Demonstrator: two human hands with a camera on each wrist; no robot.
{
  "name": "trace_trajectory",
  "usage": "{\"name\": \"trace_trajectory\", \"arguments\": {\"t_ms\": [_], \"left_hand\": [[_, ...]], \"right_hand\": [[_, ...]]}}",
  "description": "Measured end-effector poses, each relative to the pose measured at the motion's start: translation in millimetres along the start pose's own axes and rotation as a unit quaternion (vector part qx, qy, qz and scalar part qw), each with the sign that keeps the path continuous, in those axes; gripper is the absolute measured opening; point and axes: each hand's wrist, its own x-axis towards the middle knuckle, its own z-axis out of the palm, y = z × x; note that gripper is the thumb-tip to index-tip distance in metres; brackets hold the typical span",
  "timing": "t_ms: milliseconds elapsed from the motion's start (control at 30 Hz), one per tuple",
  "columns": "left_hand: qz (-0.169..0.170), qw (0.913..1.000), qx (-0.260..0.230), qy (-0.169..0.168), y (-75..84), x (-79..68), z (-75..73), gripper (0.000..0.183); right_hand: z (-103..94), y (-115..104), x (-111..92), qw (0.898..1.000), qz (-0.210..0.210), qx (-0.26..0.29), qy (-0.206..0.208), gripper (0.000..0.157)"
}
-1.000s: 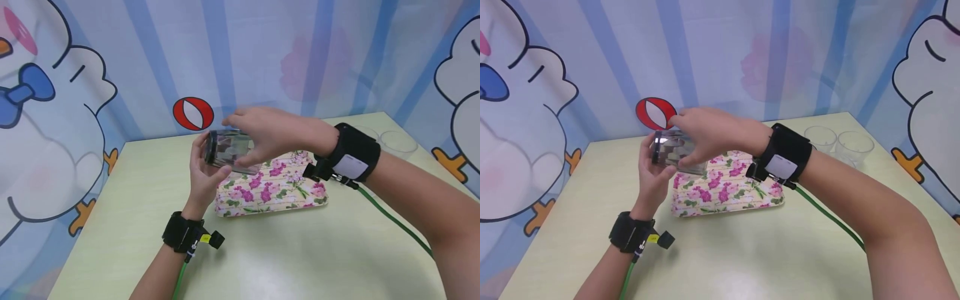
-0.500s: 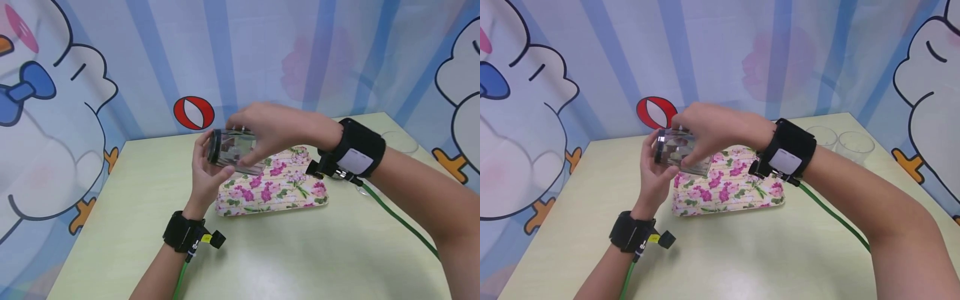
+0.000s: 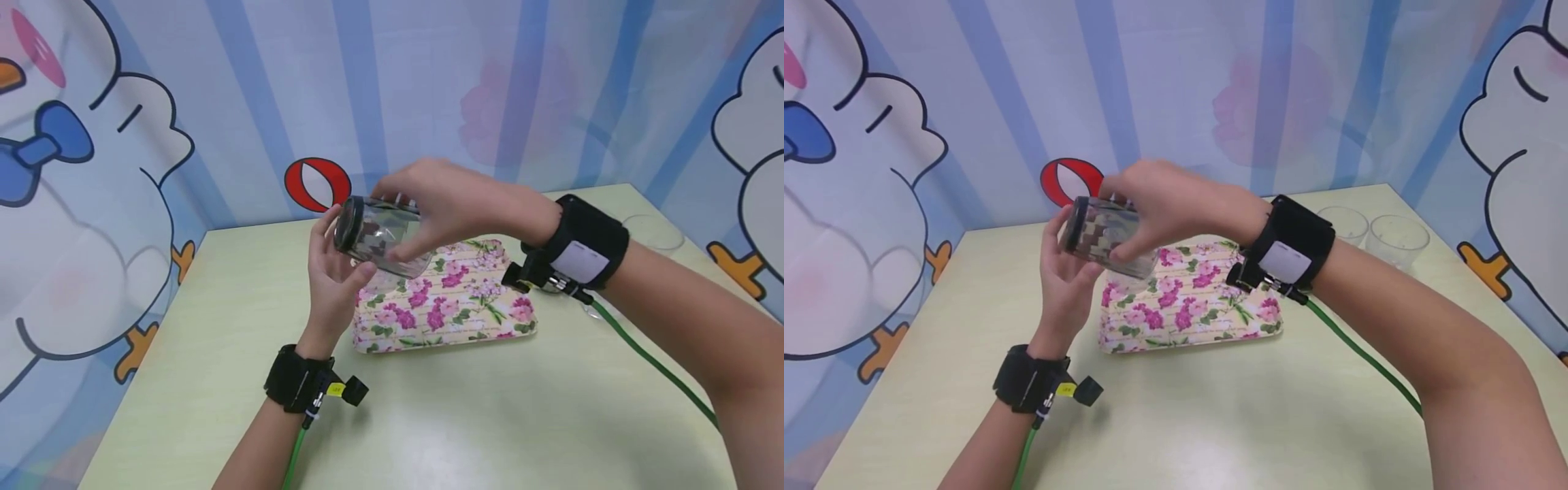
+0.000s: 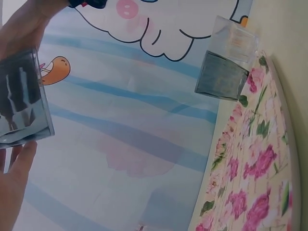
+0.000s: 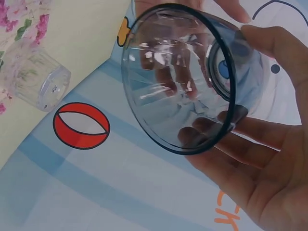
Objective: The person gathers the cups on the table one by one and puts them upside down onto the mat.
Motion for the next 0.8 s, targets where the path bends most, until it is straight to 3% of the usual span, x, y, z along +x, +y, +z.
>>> {"name": "trace_trajectory", "arguments": {"t_ms": [267, 533, 800], "left_hand": [[0.033, 0.9976, -0.048, 0.037, 4.8, 3.6, -3.2, 0.089], [0.018, 0.997, -0.003, 0.075, 9.9, 3.5, -5.3, 0.087], [0.024, 0.9961, 0.037, 0.076, 16.2, 4.3, -6.2, 0.079]], "right_hand": [[7.7, 11.7, 2.0, 0.995, 0.008, 0.063, 0.076, 0.06], [23.0, 20.7, -0.6, 0.983, 0.003, 0.125, 0.137, 0.062], [33.3, 23.0, -1.9, 0.976, -0.006, 0.143, 0.166, 0.061]]}}
